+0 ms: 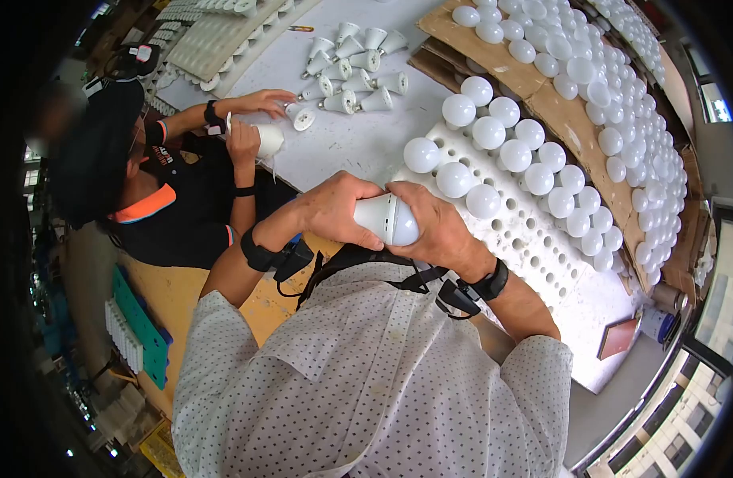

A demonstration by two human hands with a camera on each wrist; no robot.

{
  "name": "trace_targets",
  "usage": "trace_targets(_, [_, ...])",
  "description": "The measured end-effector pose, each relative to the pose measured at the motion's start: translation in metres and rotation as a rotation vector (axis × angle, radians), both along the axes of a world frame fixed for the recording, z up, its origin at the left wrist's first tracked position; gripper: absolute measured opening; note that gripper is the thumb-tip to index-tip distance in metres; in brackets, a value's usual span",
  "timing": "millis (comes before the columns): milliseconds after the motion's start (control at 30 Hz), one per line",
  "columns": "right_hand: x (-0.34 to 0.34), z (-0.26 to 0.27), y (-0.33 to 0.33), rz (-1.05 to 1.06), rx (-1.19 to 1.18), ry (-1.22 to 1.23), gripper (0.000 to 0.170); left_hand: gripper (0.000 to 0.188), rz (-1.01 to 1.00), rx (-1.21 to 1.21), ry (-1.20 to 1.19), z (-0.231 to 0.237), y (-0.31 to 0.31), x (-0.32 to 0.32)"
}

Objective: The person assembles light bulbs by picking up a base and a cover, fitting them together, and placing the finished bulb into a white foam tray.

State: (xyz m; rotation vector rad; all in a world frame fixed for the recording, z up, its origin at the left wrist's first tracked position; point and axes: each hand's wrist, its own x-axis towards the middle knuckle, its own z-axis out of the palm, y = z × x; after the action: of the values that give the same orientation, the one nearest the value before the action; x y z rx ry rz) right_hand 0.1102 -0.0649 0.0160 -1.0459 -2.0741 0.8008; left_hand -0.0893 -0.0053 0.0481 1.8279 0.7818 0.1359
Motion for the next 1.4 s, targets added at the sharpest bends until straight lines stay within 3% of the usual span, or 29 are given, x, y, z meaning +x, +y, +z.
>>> trace_targets(100, [-0.002, 0.000, 0.000, 0.010, 0.125, -0.019, 0.070, 0.047, -0.015, 0.040, -0.003, 0.000, -0.002, 0.001])
trace_targets(233, [-0.003, -0.005, -0.003, 0.019, 0.093, 0.016, 0.068, 0.048, -0.003, 0.099, -0.021, -0.001, -0.007, 0.008])
trace_targets(367, [-0.005, -0.013, -0.010, 0.043, 0.186, 0.195, 0.062, 0.047, -0.023, 0.142, 0.023, -0.001, -0.011, 0.013])
trace_targets(600, [-0.005, -0.010, -0.023, 0.044, 0.226, 0.210, 0.053, 0.054, -0.027, 0.030, -0.003, -0.011, -0.022, 0.018])
trace_targets(767, [0.001, -0.016, -0.020, 0.060, 0.250, 0.223, 0.054, 0.047, -0.067, -0.103, -0.027, -0.023, -0.021, 0.022])
trace_targets(1133, [0.007, -0.009, -0.042, 0.005, 0.313, 0.327, 0.043, 0.043, -0.073, -0.096, 0.025, -0.008, -0.041, 0.045])
trace_targets(1300, [0.021, -0.011, -0.049, -0.056, 0.213, 0.311, 0.042, 0.038, -0.071, -0.107, -0.029, -0.030, -0.044, 0.061])
trace_targets(1400, [0.037, -0.014, -0.050, -0.209, 0.000, 0.327, 0.054, 0.045, -0.088, -0.186, -0.010, -0.047, -0.028, 0.076])
